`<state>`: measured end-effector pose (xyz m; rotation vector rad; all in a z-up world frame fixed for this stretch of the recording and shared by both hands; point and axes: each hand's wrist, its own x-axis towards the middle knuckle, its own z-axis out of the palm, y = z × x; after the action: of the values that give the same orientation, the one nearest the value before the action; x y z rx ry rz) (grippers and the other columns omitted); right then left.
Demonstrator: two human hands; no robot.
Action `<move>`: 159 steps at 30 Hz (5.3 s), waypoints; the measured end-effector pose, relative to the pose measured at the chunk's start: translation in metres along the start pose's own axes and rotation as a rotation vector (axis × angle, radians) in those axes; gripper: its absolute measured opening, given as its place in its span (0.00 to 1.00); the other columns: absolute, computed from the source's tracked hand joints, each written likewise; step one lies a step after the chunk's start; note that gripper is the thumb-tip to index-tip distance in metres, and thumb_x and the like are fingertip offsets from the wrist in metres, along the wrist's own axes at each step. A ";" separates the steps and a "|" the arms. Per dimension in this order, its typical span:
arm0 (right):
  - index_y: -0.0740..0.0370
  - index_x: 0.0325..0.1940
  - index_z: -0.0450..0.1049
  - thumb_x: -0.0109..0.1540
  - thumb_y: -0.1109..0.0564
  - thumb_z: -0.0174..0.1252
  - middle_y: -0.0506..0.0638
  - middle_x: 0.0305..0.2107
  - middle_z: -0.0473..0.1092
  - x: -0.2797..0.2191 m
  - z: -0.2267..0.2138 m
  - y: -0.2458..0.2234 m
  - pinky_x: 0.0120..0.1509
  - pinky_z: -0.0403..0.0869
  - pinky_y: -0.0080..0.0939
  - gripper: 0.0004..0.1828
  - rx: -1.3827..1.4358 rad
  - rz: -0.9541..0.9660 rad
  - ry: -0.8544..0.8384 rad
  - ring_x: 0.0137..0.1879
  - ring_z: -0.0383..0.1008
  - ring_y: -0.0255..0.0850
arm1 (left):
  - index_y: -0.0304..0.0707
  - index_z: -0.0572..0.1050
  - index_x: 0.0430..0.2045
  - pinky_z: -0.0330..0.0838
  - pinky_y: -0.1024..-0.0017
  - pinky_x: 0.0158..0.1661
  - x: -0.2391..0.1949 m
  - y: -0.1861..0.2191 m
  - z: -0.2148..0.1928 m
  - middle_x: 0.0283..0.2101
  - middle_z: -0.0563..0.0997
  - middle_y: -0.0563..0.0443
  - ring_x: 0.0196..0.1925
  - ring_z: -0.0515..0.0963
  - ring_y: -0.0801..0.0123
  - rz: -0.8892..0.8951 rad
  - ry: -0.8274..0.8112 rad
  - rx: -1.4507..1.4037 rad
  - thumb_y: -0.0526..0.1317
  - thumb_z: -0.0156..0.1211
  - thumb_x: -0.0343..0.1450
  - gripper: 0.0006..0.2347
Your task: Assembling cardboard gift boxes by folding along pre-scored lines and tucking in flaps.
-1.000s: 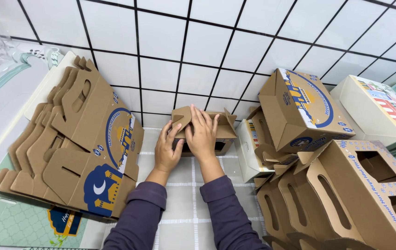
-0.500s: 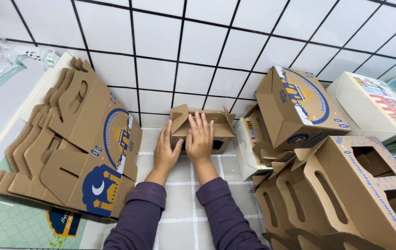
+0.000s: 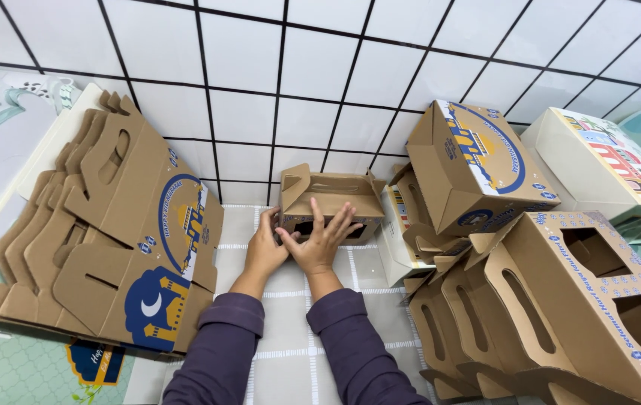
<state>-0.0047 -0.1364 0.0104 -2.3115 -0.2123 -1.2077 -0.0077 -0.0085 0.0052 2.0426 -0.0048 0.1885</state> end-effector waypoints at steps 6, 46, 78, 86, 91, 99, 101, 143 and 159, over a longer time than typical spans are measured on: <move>0.43 0.74 0.56 0.44 0.28 0.72 0.69 0.74 0.27 0.006 -0.006 0.009 0.72 0.26 0.77 0.60 0.029 0.088 0.000 0.78 0.19 0.68 | 0.51 0.63 0.65 0.71 0.56 0.61 -0.016 0.033 -0.015 0.63 0.74 0.44 0.63 0.75 0.51 0.083 -0.037 -0.052 0.41 0.63 0.65 0.30; 0.40 0.80 0.38 0.61 0.49 0.61 0.62 0.74 0.18 -0.018 -0.062 0.011 0.73 0.44 0.80 0.50 0.408 0.572 -0.121 0.78 0.27 0.68 | 0.51 0.51 0.74 0.69 0.49 0.61 -0.021 0.051 -0.020 0.67 0.68 0.36 0.66 0.70 0.42 0.082 -0.210 0.185 0.42 0.49 0.77 0.27; 0.51 0.17 0.56 0.64 0.37 0.57 0.49 0.12 0.62 -0.045 -0.022 0.027 0.31 0.69 0.43 0.29 0.204 0.120 -0.552 0.24 0.70 0.49 | 0.48 0.63 0.69 0.69 0.54 0.61 -0.015 0.021 -0.012 0.61 0.75 0.40 0.63 0.74 0.47 0.119 -0.108 0.024 0.40 0.59 0.72 0.26; 0.51 0.18 0.57 0.63 0.38 0.55 0.50 0.15 0.64 -0.034 -0.025 0.016 0.34 0.71 0.45 0.26 0.123 0.227 -0.693 0.28 0.72 0.50 | 0.41 0.71 0.62 0.72 0.62 0.61 -0.010 -0.009 -0.004 0.55 0.76 0.38 0.59 0.77 0.48 0.112 0.058 -0.162 0.28 0.56 0.65 0.26; 0.53 0.20 0.59 0.63 0.39 0.54 0.54 0.17 0.66 -0.033 -0.028 0.009 0.36 0.72 0.50 0.24 0.094 0.211 -0.696 0.31 0.75 0.55 | 0.42 0.74 0.57 0.73 0.63 0.59 -0.017 -0.021 -0.004 0.50 0.77 0.42 0.56 0.79 0.52 0.104 0.100 -0.123 0.25 0.50 0.66 0.23; 0.53 0.20 0.60 0.62 0.41 0.52 0.54 0.18 0.68 -0.030 -0.034 -0.001 0.37 0.74 0.50 0.22 0.003 0.169 -0.719 0.33 0.77 0.55 | 0.51 0.77 0.35 0.75 0.63 0.43 -0.048 -0.020 -0.017 0.27 0.74 0.52 0.36 0.81 0.58 0.098 0.126 0.002 0.25 0.41 0.69 0.17; 0.52 0.20 0.60 0.62 0.41 0.52 0.53 0.18 0.68 -0.031 -0.033 0.000 0.37 0.74 0.50 0.22 -0.009 0.154 -0.712 0.33 0.77 0.54 | 0.54 0.77 0.34 0.75 0.66 0.42 -0.054 -0.020 -0.018 0.25 0.75 0.55 0.35 0.81 0.62 0.094 0.108 0.004 0.26 0.41 0.70 0.17; 0.37 0.74 0.55 0.55 0.42 0.60 0.54 0.74 0.43 -0.039 -0.035 -0.006 0.79 0.43 0.59 0.43 -0.276 -0.189 -0.062 0.79 0.37 0.56 | 0.57 0.50 0.74 0.26 0.35 0.68 -0.084 0.029 -0.012 0.78 0.44 0.37 0.78 0.40 0.39 0.071 0.208 0.693 0.54 0.51 0.73 0.32; 0.31 0.80 0.37 0.60 0.28 0.51 0.57 0.77 0.27 -0.034 -0.037 -0.009 0.79 0.28 0.64 0.49 -0.334 -0.030 -0.425 0.80 0.20 0.61 | 0.65 0.45 0.74 0.21 0.38 0.70 -0.076 0.018 -0.001 0.79 0.40 0.45 0.79 0.36 0.49 -0.056 0.226 0.835 0.58 0.46 0.72 0.33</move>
<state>-0.0546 -0.1446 0.0041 -2.8525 -0.2055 -0.7956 -0.0845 -0.0218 0.0109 2.8320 0.3192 0.4401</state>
